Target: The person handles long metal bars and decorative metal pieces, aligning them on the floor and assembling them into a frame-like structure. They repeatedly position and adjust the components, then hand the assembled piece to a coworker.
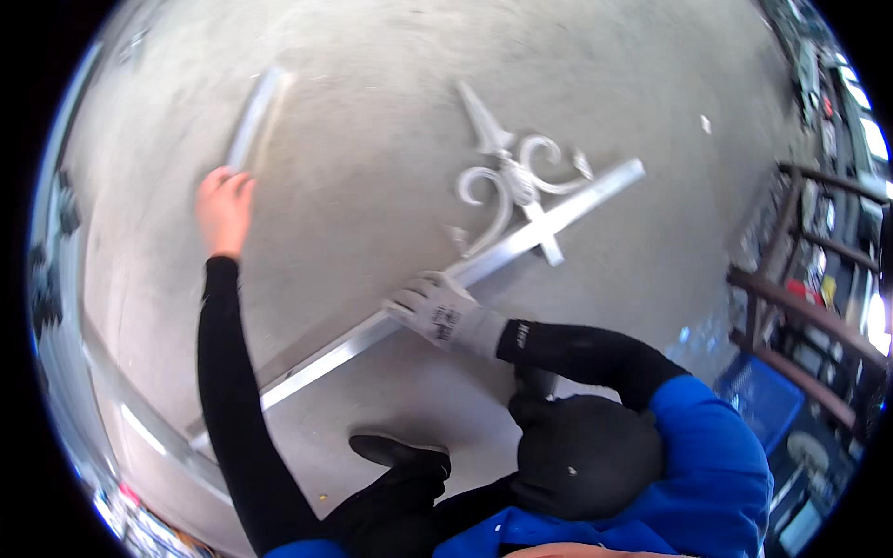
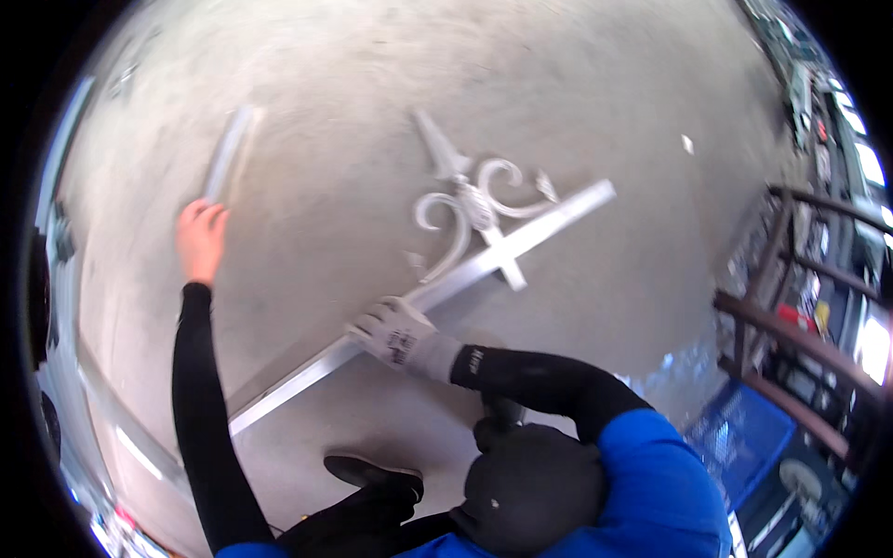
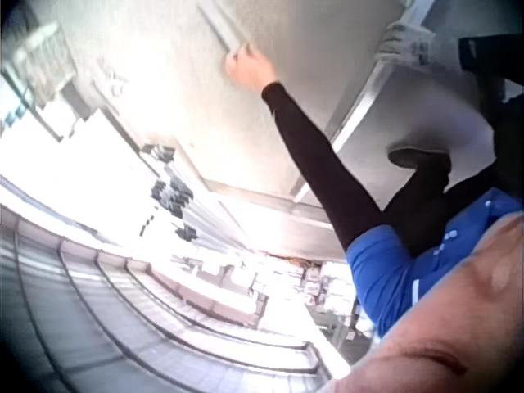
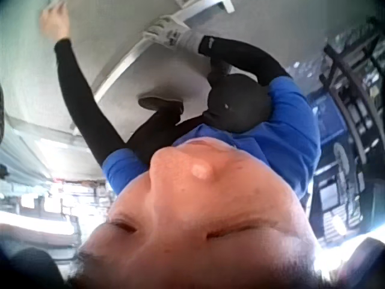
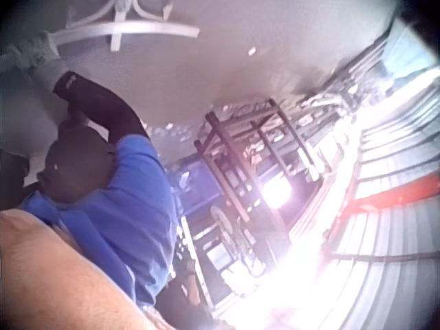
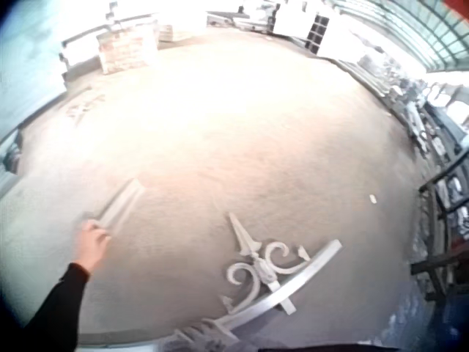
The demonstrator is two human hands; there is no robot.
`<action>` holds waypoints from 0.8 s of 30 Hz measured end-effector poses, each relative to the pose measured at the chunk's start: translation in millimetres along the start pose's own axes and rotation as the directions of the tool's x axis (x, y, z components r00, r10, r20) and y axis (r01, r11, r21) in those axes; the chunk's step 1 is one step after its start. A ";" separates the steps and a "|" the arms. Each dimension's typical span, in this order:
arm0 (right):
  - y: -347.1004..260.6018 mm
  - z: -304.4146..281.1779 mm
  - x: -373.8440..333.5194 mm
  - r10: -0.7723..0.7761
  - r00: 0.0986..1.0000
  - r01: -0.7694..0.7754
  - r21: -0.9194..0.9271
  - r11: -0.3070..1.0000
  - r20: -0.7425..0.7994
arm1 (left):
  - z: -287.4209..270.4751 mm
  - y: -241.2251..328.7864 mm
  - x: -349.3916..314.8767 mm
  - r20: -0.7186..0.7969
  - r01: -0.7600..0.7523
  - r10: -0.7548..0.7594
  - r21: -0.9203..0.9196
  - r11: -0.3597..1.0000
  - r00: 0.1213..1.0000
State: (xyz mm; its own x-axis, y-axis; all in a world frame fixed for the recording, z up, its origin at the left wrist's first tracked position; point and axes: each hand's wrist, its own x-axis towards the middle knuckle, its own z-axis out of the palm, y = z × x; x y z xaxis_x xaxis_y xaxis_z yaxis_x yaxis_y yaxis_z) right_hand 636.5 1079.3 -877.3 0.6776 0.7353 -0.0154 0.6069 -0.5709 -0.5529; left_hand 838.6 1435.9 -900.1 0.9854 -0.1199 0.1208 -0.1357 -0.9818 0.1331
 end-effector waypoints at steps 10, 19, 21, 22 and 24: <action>10.3 14.8 -23.9 -0.028 0.992 0.010 -0.149 0.989 -0.120 | -83.0 -98.3 -279.4 0.208 0.365 -0.300 -0.500 0.786 0.931; -3.3 15.0 -39.6 0.057 0.990 -0.103 -0.371 0.923 -0.133 | -148.5 -119.8 -530.9 0.237 0.749 -0.790 -0.549 0.371 0.565; -12.5 8.8 -37.9 0.071 0.989 -0.123 -0.444 0.888 -0.132 | -156.5 -128.4 -570.0 0.280 0.800 -0.796 -0.469 0.375 0.537; -20.4 8.2 -34.7 0.071 0.989 -0.124 -0.466 0.876 -0.130 | -161.3 -136.9 -598.3 0.352 0.842 -0.790 -0.408 0.354 0.502; -24.3 9.4 -31.7 0.064 0.988 -0.124 -0.465 0.876 -0.141 | -158.5 -142.8 -618.3 0.432 0.866 -0.778 -0.418 0.275 0.456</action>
State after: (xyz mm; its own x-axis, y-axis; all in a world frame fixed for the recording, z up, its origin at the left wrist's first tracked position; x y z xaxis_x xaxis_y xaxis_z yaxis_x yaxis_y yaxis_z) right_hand 596.4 1073.3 -871.2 0.7672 0.6379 0.0668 0.6414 -0.7613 -0.0949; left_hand 232.5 1673.5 -837.8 0.5992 0.6453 -0.4739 0.7729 -0.3118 0.5526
